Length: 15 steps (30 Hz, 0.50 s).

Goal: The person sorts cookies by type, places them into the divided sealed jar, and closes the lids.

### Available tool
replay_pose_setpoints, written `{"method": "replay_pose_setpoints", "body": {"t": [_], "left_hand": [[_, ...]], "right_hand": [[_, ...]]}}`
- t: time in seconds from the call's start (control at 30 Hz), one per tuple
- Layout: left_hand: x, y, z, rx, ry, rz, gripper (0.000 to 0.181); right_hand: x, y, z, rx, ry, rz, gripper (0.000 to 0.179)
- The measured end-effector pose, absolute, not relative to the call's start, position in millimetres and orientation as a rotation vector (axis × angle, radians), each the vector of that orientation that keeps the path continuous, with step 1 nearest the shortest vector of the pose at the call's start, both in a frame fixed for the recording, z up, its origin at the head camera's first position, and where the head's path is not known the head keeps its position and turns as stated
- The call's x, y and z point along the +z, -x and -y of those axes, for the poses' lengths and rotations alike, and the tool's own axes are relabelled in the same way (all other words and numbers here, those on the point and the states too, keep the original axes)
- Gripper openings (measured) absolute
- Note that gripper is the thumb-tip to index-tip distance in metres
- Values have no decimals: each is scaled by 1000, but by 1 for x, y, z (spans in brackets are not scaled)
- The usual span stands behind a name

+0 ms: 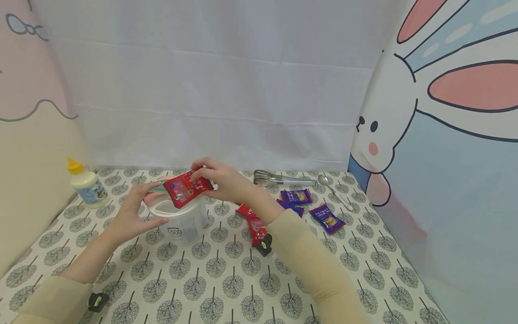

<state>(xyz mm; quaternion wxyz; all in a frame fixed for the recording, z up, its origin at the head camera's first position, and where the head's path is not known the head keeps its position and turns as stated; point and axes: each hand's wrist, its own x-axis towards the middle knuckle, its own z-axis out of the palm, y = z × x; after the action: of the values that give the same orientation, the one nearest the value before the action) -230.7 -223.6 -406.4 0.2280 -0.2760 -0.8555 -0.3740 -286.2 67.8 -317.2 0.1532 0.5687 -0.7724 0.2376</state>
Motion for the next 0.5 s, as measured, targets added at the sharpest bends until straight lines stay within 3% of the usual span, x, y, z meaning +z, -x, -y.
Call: {"method": "replay_pose_setpoints", "body": {"t": [0.2, 0.5], "left_hand": [[-406, 230, 223, -1038, 759, 2368, 98], [-404, 230, 222, -1038, 762, 2371, 98]], "right_hand": [[-325, 291, -60, 805, -1703, 2223, 35], [-330, 292, -56, 1070, -1576, 2265, 34]]}}
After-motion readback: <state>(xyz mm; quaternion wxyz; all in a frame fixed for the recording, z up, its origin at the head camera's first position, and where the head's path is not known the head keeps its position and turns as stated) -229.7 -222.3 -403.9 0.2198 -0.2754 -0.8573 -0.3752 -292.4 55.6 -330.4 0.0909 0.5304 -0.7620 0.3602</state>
